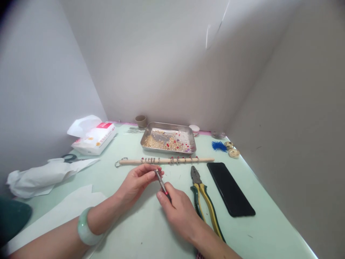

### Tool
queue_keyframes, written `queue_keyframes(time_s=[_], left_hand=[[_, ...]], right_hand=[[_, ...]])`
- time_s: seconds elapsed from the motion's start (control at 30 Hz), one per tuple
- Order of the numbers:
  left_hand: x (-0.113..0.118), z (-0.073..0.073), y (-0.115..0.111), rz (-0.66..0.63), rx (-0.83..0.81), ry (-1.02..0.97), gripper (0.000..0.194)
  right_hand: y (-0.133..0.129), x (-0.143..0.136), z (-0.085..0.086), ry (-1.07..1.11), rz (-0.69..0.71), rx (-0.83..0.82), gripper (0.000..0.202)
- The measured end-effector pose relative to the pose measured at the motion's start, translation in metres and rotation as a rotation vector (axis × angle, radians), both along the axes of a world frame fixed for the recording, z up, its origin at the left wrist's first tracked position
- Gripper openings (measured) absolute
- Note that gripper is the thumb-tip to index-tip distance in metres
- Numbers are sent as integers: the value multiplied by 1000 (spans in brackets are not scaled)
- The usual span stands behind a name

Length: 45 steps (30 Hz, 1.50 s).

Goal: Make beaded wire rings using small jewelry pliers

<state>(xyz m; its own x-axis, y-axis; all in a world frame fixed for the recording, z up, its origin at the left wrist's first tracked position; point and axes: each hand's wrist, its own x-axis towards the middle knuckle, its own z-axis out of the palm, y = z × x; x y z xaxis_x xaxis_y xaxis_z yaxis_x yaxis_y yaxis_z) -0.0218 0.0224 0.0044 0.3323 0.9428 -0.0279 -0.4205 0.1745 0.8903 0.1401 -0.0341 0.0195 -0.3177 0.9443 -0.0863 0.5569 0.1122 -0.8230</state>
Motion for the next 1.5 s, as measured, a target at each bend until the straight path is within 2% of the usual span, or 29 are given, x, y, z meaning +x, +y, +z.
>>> queue_keyframes(time_s=[0.27,0.63,0.77,0.97,1.27,1.5], left_hand=[[-5,2,5,36,203,248,16],[-10,6,7,80,466,479,12],[-11,3,8,42,458,464,15],[-9,2,7,4,347,385,17],[-8,8,5,83,407,418,13],[-6,11,0,15,159,258,24]], right_hand=[[-1,1,2,-42,-11,-46,30],[-2,2,6,-56,-3,-56,28],[-1,2,7,-59,-21,-78,31],[0,3,5,10,-9,-92,32],[-5,0,4,44,-60,-55,38],[-2,1,3,541,42,-300,35]])
